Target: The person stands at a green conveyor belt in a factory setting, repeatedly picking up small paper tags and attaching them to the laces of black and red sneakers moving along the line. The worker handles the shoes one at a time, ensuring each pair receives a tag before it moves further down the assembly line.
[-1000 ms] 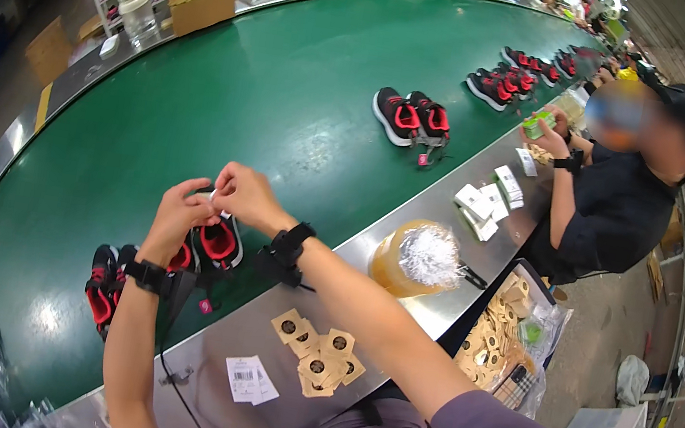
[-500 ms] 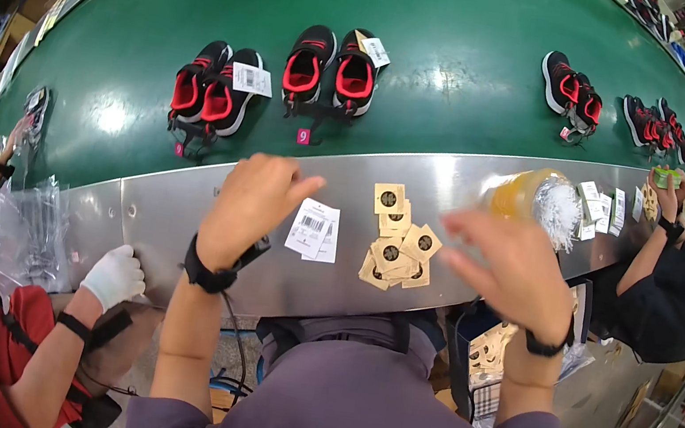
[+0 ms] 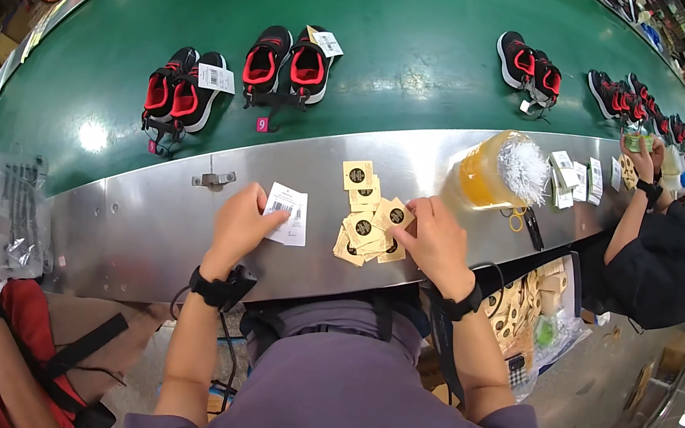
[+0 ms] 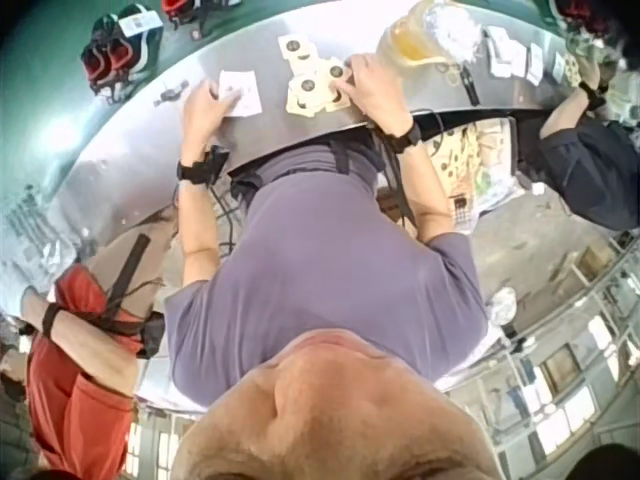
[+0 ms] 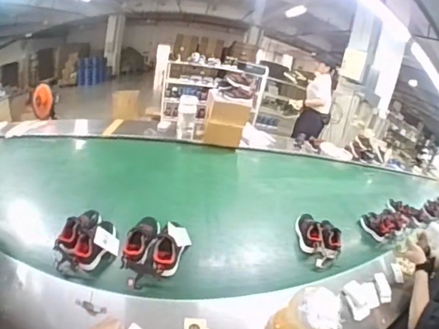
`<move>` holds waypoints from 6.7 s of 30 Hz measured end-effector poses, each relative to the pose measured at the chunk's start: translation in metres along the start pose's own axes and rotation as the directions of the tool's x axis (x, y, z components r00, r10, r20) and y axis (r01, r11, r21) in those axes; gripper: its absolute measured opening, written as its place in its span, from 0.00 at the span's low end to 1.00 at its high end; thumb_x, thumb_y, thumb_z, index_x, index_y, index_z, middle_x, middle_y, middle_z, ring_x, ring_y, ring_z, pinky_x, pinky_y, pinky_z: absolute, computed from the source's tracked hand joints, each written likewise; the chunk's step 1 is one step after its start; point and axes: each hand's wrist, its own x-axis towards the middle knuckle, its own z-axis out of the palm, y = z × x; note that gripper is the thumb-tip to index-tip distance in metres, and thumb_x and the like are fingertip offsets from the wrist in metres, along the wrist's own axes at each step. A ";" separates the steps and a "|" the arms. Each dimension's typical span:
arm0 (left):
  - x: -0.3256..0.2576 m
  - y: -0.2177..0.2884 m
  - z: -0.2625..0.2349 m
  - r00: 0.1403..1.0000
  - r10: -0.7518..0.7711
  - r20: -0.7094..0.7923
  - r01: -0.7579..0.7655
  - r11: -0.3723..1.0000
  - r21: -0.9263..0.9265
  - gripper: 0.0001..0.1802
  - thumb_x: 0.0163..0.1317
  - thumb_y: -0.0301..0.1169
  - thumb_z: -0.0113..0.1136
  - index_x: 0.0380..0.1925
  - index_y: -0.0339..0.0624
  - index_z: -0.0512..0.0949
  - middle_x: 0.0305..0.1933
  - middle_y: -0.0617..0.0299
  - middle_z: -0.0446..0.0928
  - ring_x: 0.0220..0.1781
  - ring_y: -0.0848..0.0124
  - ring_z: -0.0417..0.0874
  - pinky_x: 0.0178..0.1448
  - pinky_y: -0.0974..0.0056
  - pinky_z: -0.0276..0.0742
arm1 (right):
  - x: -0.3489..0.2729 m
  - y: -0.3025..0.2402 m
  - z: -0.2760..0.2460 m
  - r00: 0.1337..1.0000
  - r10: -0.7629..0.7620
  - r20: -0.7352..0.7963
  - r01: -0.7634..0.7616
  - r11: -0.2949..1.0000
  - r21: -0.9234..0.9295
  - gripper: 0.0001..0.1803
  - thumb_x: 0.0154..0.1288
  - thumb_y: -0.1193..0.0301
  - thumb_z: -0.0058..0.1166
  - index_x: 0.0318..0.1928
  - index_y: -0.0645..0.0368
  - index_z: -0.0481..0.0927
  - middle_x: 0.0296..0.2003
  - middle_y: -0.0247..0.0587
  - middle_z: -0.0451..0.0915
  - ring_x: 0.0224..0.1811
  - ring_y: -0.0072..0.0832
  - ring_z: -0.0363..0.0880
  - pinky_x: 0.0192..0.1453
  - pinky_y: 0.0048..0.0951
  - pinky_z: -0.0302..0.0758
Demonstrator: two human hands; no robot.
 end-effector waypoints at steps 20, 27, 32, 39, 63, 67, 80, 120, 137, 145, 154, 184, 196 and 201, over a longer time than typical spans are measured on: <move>0.020 0.146 0.036 0.788 0.473 0.393 -0.083 0.715 -0.694 0.07 0.56 0.24 0.64 0.33 0.37 0.77 0.35 0.61 0.80 0.36 0.77 0.80 0.41 0.72 0.75 | -0.018 0.018 -0.055 0.971 0.210 -0.117 -0.033 0.598 0.801 0.06 0.63 0.74 0.56 0.39 0.63 0.81 0.30 0.30 0.81 0.29 0.13 0.75 0.32 0.15 0.70; 0.009 0.162 0.069 0.831 0.461 0.310 0.064 0.474 -0.878 0.12 0.54 0.21 0.64 0.38 0.37 0.74 0.37 0.61 0.79 0.39 0.76 0.79 0.45 0.71 0.76 | -0.010 0.035 -0.071 0.840 0.037 -0.541 0.100 0.970 0.223 0.06 0.56 0.74 0.57 0.36 0.56 0.83 0.28 0.34 0.77 0.30 0.27 0.74 0.33 0.26 0.68; 0.008 0.166 0.087 0.855 0.430 0.288 0.103 0.403 -0.909 0.12 0.55 0.19 0.61 0.40 0.36 0.76 0.37 0.61 0.80 0.38 0.77 0.79 0.46 0.72 0.76 | 0.017 0.046 -0.095 0.715 -0.310 -0.626 0.060 0.920 -0.388 0.08 0.48 0.72 0.58 0.32 0.48 0.83 0.29 0.31 0.71 0.33 0.30 0.69 0.35 0.31 0.64; 0.004 0.158 0.113 0.812 0.552 0.188 -0.068 0.409 -0.910 0.07 0.56 0.20 0.62 0.36 0.34 0.78 0.45 0.60 0.78 0.39 0.79 0.78 0.43 0.75 0.74 | 0.007 0.064 -0.126 0.448 0.488 -0.749 0.515 0.543 0.663 0.03 0.57 0.78 0.57 0.32 0.60 0.83 0.34 0.36 0.80 0.37 0.24 0.75 0.46 0.26 0.71; -0.009 0.154 0.085 0.737 0.646 0.199 0.177 0.100 -0.979 0.10 0.53 0.15 0.61 0.36 0.32 0.76 0.40 0.55 0.78 0.44 0.70 0.79 0.50 0.65 0.77 | -0.027 0.040 -0.109 0.945 0.201 -0.258 0.262 0.011 0.965 0.02 0.63 0.77 0.53 0.34 0.63 0.77 0.36 0.48 0.83 0.36 0.31 0.82 0.44 0.33 0.81; -0.012 0.156 0.088 0.794 0.558 0.242 0.134 0.227 -0.965 0.11 0.56 0.22 0.62 0.40 0.34 0.78 0.38 0.61 0.80 0.40 0.77 0.80 0.47 0.71 0.76 | -0.017 0.023 -0.098 0.960 0.145 -0.240 0.271 -0.252 0.929 0.04 0.67 0.75 0.49 0.36 0.62 0.75 0.31 0.41 0.81 0.33 0.29 0.81 0.45 0.33 0.79; -0.008 0.165 0.084 0.947 0.305 -0.096 -0.180 0.262 -0.948 0.12 0.55 0.20 0.62 0.39 0.36 0.73 0.36 0.61 0.79 0.36 0.77 0.79 0.43 0.72 0.75 | -0.017 -0.003 -0.073 0.924 -0.041 -0.380 0.252 0.814 0.524 0.21 0.52 0.82 0.53 0.49 0.61 0.72 0.19 0.33 0.73 0.17 0.20 0.68 0.22 0.22 0.66; 0.008 0.258 0.065 0.118 0.992 0.050 -0.978 0.107 0.180 0.15 0.45 0.33 0.68 0.32 0.43 0.76 0.29 0.64 0.72 0.26 0.68 0.74 0.28 0.65 0.71 | -0.019 0.081 -0.159 0.980 0.168 -0.106 0.035 0.379 0.925 0.04 0.67 0.78 0.47 0.41 0.63 0.74 0.30 0.35 0.78 0.35 0.19 0.77 0.42 0.21 0.73; 0.118 0.257 0.037 0.419 0.899 0.126 -0.900 0.393 0.188 0.07 0.56 0.35 0.61 0.27 0.45 0.76 0.24 0.62 0.73 0.28 0.62 0.78 0.29 0.59 0.73 | 0.152 0.421 -0.329 0.973 0.229 -0.025 -0.217 0.946 0.242 0.07 0.56 0.71 0.46 0.28 0.56 0.78 0.21 0.28 0.70 0.20 0.17 0.63 0.24 0.23 0.60; 0.168 0.234 0.043 0.557 0.805 0.201 -0.820 0.498 0.282 0.10 0.60 0.38 0.58 0.30 0.45 0.78 0.25 0.63 0.76 0.28 0.63 0.78 0.29 0.59 0.74 | 0.216 0.572 -0.273 0.665 0.620 -0.416 -0.747 0.545 -0.382 0.12 0.51 0.64 0.54 0.31 0.60 0.81 0.27 0.46 0.79 0.37 0.39 0.77 0.41 0.38 0.72; 0.202 0.256 0.056 0.565 0.730 0.384 -0.825 0.490 0.282 0.11 0.61 0.39 0.57 0.34 0.43 0.76 0.33 0.61 0.75 0.35 0.61 0.77 0.35 0.58 0.74 | 0.262 0.555 -0.242 0.757 0.456 -0.468 -0.646 0.628 -0.433 0.20 0.41 0.61 0.64 0.34 0.62 0.82 0.35 0.55 0.81 0.44 0.48 0.80 0.51 0.41 0.76; 0.295 0.310 0.147 0.342 0.932 -0.117 -0.789 0.353 0.502 0.25 0.49 0.30 0.57 0.51 0.40 0.72 0.47 0.54 0.71 0.30 0.61 0.76 0.30 0.60 0.74 | 0.317 0.305 -0.152 0.918 0.329 0.224 -0.254 0.918 -0.305 0.22 0.46 0.53 0.59 0.27 0.63 0.82 0.29 0.55 0.81 0.35 0.50 0.81 0.40 0.43 0.76; 0.292 0.307 0.172 0.559 0.823 -0.101 -0.748 0.553 0.367 0.43 0.44 0.56 0.65 0.58 0.46 0.65 0.59 0.54 0.65 0.33 0.54 0.79 0.29 0.55 0.77 | 0.310 0.353 -0.163 0.960 0.269 -0.078 -0.277 0.870 -0.408 0.21 0.48 0.55 0.54 0.26 0.63 0.82 0.28 0.59 0.80 0.34 0.54 0.80 0.40 0.46 0.77; 0.280 0.293 0.169 0.418 0.902 -0.109 -0.805 0.423 0.416 0.29 0.49 0.51 0.64 0.50 0.56 0.69 0.60 0.48 0.61 0.30 0.58 0.77 0.27 0.58 0.76 | 0.314 0.332 -0.159 0.947 0.316 -0.063 -0.318 0.881 -0.351 0.22 0.48 0.55 0.52 0.28 0.65 0.81 0.29 0.59 0.80 0.35 0.54 0.80 0.41 0.46 0.76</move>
